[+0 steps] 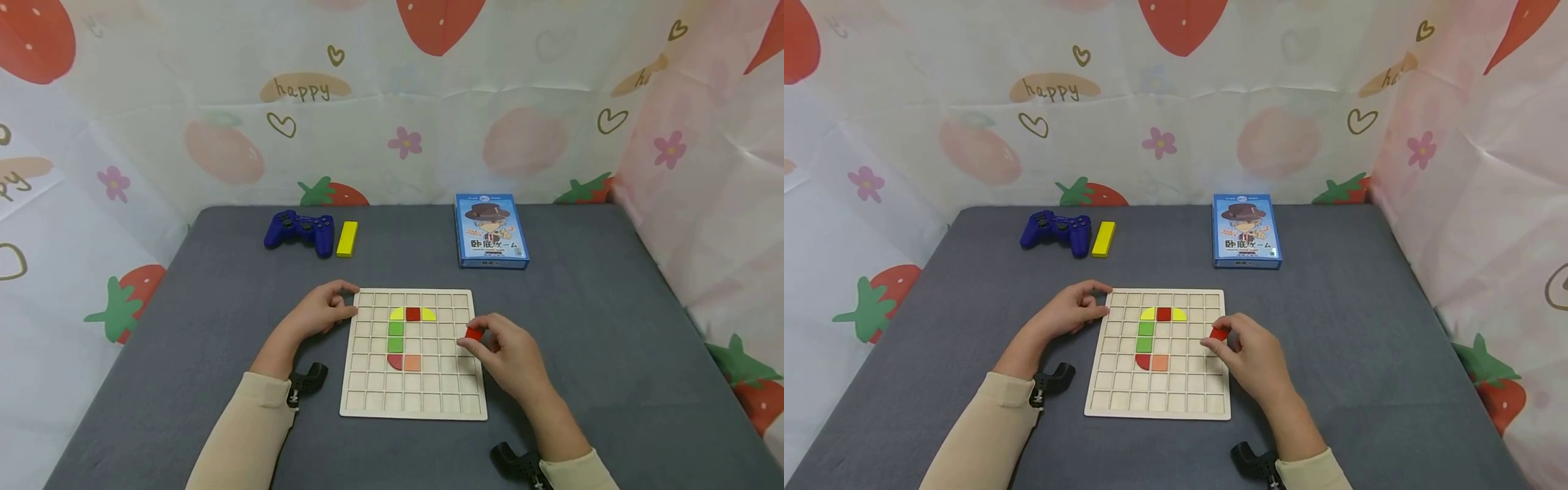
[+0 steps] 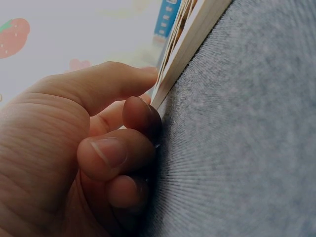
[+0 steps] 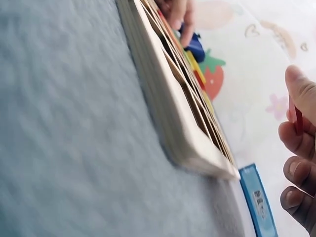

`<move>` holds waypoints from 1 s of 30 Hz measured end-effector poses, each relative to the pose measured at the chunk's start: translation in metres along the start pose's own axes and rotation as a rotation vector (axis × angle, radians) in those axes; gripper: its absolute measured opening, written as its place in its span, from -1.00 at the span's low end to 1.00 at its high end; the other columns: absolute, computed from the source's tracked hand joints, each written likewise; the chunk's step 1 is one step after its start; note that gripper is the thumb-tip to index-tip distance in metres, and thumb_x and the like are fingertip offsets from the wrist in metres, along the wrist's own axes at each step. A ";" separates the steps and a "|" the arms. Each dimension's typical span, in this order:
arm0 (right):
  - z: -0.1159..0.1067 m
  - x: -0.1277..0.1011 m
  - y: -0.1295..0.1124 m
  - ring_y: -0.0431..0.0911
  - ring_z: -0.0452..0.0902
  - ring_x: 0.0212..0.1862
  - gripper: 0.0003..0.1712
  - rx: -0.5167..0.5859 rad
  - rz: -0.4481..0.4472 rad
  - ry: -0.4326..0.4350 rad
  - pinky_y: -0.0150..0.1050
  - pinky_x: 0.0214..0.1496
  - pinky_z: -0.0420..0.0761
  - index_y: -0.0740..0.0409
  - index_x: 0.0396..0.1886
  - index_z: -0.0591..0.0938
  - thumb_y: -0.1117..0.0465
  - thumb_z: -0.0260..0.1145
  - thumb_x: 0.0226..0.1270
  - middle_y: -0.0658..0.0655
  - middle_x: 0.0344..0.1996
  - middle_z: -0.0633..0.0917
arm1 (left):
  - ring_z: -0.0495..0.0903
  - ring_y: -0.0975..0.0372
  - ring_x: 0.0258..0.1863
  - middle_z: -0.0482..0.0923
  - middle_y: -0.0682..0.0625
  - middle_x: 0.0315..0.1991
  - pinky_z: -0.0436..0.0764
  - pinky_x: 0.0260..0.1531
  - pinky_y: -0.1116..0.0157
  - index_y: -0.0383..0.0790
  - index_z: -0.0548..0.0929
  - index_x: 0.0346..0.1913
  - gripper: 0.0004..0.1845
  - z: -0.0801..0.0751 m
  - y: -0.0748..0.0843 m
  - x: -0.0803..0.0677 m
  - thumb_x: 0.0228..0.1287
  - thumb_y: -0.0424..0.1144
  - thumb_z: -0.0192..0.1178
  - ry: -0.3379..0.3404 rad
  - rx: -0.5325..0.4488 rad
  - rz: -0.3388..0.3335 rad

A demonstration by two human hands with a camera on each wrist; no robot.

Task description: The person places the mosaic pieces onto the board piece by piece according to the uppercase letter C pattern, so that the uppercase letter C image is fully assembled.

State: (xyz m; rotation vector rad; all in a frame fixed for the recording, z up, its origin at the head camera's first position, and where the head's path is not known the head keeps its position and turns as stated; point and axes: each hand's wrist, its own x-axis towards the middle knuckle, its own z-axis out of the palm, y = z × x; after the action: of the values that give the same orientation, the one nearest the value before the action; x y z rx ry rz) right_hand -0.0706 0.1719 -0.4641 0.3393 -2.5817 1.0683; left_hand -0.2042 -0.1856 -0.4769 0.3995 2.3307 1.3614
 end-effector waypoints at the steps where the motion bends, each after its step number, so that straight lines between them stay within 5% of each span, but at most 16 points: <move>1: 0.001 0.000 -0.001 -0.25 0.29 -0.54 -0.69 0.005 -0.016 -0.001 -0.31 -0.57 0.35 0.06 -0.16 0.71 0.12 0.62 0.16 -0.11 -0.40 0.56 | 0.21 0.23 -0.82 0.39 0.02 -0.63 0.30 -0.72 0.27 -0.15 0.54 0.32 -0.55 0.000 0.000 0.000 0.43 -0.22 0.33 0.001 0.001 0.000; 16: 0.018 0.000 -0.009 -0.25 0.33 -0.50 -0.70 0.076 -0.165 0.015 -0.38 -0.48 0.37 0.04 -0.24 0.74 0.14 0.67 0.07 -0.16 -0.33 0.62 | 0.16 0.24 -0.82 0.37 0.02 -0.64 0.25 -0.75 0.29 -0.18 0.53 0.32 -0.55 0.000 -0.004 0.002 0.43 -0.23 0.32 -0.004 -0.027 0.015; 30: 0.039 -0.002 -0.015 -0.23 0.47 -0.42 -0.67 0.028 -0.211 -0.132 -0.37 -0.39 0.47 0.02 -0.26 0.83 0.03 0.71 -0.02 -0.13 -0.30 0.59 | 0.16 0.25 -0.81 0.37 0.01 -0.64 0.26 -0.74 0.28 -0.13 0.54 0.32 -0.56 0.001 -0.006 0.004 0.44 -0.19 0.32 -0.004 -0.022 0.000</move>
State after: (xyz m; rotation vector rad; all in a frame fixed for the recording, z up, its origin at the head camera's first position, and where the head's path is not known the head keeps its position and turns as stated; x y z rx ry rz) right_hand -0.0714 0.1337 -0.4807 0.6942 -2.5741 1.0382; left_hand -0.2075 -0.1863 -0.4831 0.3951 2.3105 1.3842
